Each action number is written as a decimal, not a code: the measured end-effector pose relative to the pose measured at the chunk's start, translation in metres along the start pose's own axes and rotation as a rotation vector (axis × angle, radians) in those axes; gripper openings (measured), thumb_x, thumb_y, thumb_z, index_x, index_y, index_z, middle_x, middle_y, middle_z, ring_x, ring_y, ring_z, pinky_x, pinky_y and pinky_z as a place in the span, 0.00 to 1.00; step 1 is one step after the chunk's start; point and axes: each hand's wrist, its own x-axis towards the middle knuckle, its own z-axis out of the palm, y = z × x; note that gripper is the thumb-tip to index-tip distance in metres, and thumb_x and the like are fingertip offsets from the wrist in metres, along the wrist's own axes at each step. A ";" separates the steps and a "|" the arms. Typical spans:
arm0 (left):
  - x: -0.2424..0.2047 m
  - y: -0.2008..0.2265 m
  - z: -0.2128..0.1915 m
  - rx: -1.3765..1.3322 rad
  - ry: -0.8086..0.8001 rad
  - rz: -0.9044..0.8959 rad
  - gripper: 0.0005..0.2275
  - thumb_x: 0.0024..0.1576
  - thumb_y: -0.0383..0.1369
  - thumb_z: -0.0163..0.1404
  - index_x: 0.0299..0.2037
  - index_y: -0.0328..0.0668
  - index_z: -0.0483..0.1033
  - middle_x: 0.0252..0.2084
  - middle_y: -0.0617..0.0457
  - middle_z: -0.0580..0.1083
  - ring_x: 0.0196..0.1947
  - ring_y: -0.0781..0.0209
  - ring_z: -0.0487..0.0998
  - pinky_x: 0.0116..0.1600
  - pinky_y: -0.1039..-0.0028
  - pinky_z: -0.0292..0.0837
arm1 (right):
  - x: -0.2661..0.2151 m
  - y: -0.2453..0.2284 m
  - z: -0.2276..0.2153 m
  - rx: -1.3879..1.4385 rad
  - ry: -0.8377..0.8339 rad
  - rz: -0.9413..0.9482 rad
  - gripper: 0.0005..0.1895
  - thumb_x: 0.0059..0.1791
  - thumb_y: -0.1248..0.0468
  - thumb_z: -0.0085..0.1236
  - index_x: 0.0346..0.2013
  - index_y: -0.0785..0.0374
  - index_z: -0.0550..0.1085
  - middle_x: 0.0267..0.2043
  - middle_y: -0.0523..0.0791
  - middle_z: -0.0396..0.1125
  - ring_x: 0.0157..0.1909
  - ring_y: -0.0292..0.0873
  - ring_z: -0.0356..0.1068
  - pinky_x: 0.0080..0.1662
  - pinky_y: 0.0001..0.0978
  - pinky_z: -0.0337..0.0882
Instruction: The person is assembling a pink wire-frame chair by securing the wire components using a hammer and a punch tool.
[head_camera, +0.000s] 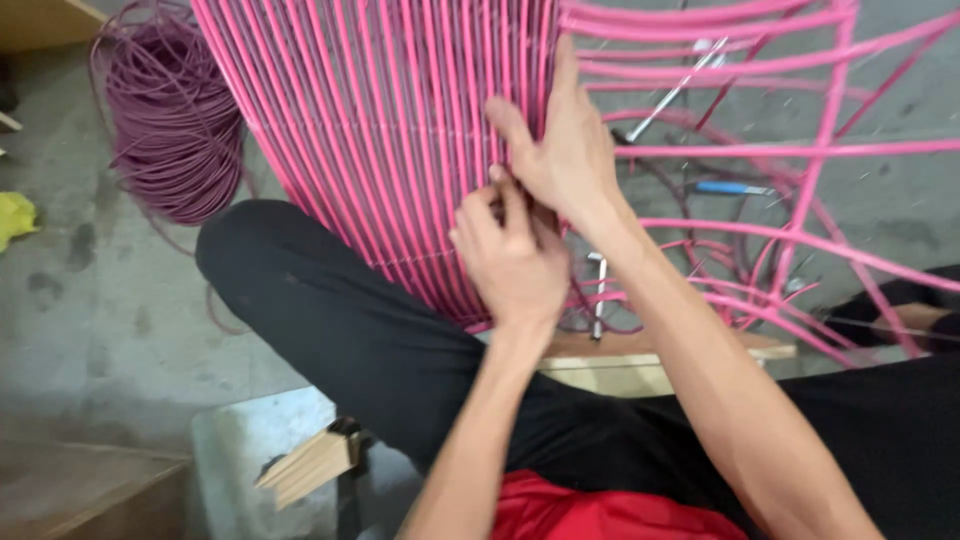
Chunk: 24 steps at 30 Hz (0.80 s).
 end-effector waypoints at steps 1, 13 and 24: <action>0.003 -0.005 -0.002 -0.064 -0.066 -0.024 0.24 0.56 0.28 0.55 0.64 0.27 0.69 0.47 0.41 0.69 0.46 0.44 0.73 0.50 0.54 0.66 | 0.000 0.003 -0.006 -0.030 0.032 -0.107 0.47 0.55 0.47 0.63 0.72 0.74 0.49 0.55 0.68 0.68 0.55 0.69 0.70 0.54 0.56 0.71; 0.133 -0.028 0.024 0.235 -0.277 0.382 0.29 0.69 0.53 0.40 0.74 0.42 0.58 0.75 0.41 0.57 0.76 0.39 0.51 0.77 0.41 0.36 | -0.037 -0.011 -0.029 -0.156 0.077 -0.197 0.13 0.55 0.68 0.56 0.54 0.69 0.71 0.45 0.56 0.67 0.45 0.61 0.70 0.46 0.52 0.68; 0.097 -0.010 0.025 0.277 -0.553 0.350 0.34 0.70 0.52 0.32 0.78 0.30 0.49 0.81 0.42 0.46 0.80 0.46 0.39 0.81 0.47 0.30 | -0.049 0.005 -0.019 -0.270 0.112 -0.268 0.15 0.51 0.73 0.52 0.53 0.70 0.70 0.44 0.56 0.66 0.45 0.62 0.67 0.47 0.51 0.65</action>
